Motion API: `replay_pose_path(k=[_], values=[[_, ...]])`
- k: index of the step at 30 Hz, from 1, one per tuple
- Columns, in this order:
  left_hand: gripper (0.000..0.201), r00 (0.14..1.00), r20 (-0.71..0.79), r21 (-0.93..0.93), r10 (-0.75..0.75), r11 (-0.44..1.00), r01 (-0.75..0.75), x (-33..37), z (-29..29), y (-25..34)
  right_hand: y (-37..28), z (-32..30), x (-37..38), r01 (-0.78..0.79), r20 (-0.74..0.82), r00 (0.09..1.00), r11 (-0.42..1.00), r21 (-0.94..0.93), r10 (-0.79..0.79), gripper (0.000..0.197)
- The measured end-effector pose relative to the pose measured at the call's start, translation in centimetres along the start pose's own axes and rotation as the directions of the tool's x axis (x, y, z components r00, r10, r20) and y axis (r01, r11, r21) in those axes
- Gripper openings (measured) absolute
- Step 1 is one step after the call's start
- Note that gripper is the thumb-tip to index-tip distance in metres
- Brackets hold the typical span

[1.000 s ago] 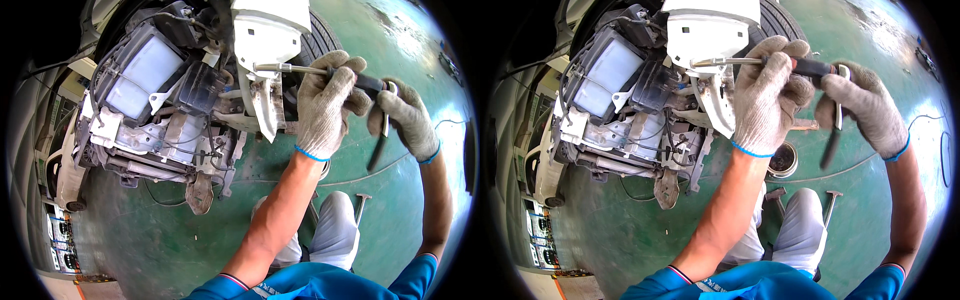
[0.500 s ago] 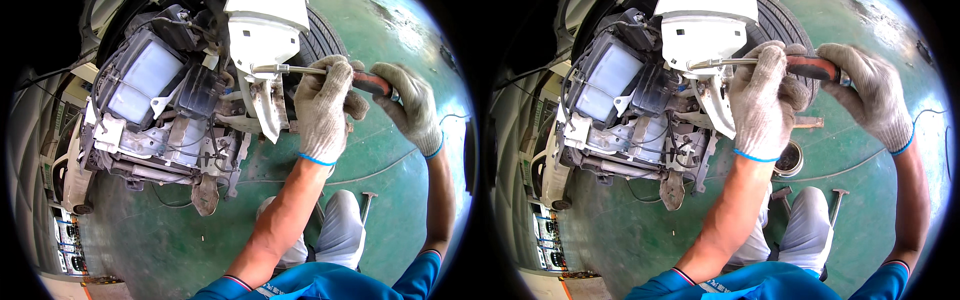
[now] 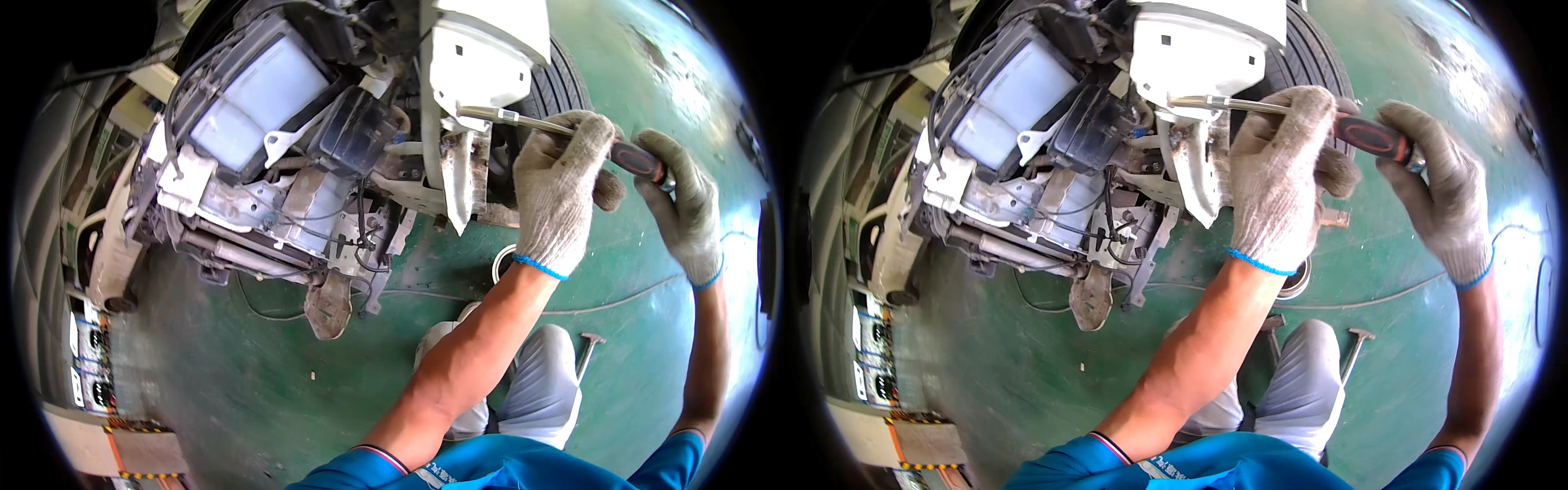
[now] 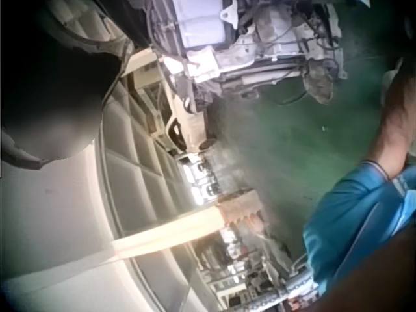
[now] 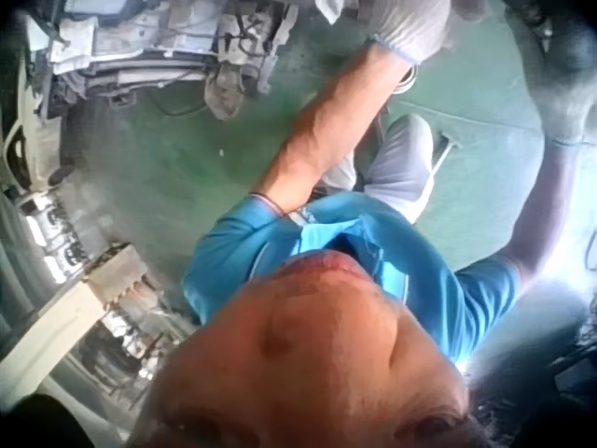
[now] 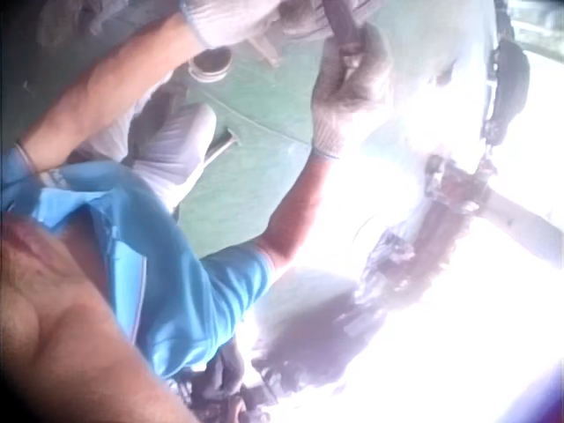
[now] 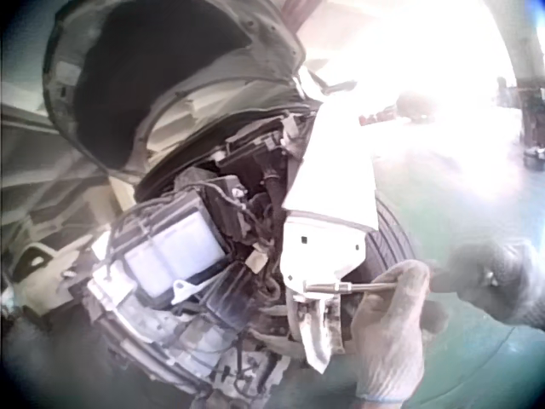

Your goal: The person uses a hammer and chisel to strike and pry at a metal component on the front undercarriage of a vehicle. They then dip a screwdriver into a can of dark liquid and apply it to the same area.

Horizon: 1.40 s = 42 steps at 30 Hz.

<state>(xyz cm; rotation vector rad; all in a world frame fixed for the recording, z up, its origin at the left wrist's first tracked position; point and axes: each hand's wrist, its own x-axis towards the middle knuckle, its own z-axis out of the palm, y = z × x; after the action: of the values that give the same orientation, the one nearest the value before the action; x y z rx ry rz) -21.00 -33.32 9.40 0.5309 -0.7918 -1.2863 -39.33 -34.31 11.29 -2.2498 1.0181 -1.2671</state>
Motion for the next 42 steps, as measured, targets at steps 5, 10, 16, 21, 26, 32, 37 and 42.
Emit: replay_pose_path(k=[5,10,16,21,26,32,37,42], values=[[0.031,0.977,0.213,-0.235,0.016,0.971,0.036,0.3,-1.0,0.1,-0.7,-1.9,0.0,-0.572,0.466,0.816,0.589,0.571,0.341,0.054],[0.019,0.996,0.062,-0.218,0.061,0.975,-0.046,-0.3,0.3,-0.1,0.2,-1.7,1.1,0.296,0.126,0.955,0.809,-0.508,-0.270,0.042],[0.029,0.983,0.182,-0.310,0.022,0.950,0.036,0.5,-0.7,-0.1,0.1,-2.1,0.3,-0.609,0.599,0.776,0.485,0.627,0.199,0.063],[0.019,0.996,0.092,-0.297,-0.009,0.954,0.036,0.2,0.4,0.3,1.2,-1.9,0.4,0.038,0.076,0.997,0.929,-0.369,-0.010,0.047],[0.016,0.986,0.161,-0.324,0.042,0.946,0.012,0.8,0.3,0.4,1.2,-2.3,0.6,-0.361,0.320,0.913,0.866,0.345,0.253,0.063],[0.019,0.994,0.104,-0.314,-0.030,0.947,0.061,0.3,0.1,0.5,0.9,-1.5,0.7,-0.001,0.149,0.988,0.977,-0.214,0.034,0.040],[0.020,0.992,0.116,-0.226,0.046,0.974,-0.019,0.5,0.0,0.1,0.0,-2.0,1.1,-0.126,0.094,0.985,0.974,-0.188,0.146,0.052],[0.018,0.989,0.146,-0.261,0.026,0.965,0.013,0.6,-0.4,0.3,0.0,-2.5,0.4,-0.453,0.356,0.870,0.837,0.308,0.340,0.063]])
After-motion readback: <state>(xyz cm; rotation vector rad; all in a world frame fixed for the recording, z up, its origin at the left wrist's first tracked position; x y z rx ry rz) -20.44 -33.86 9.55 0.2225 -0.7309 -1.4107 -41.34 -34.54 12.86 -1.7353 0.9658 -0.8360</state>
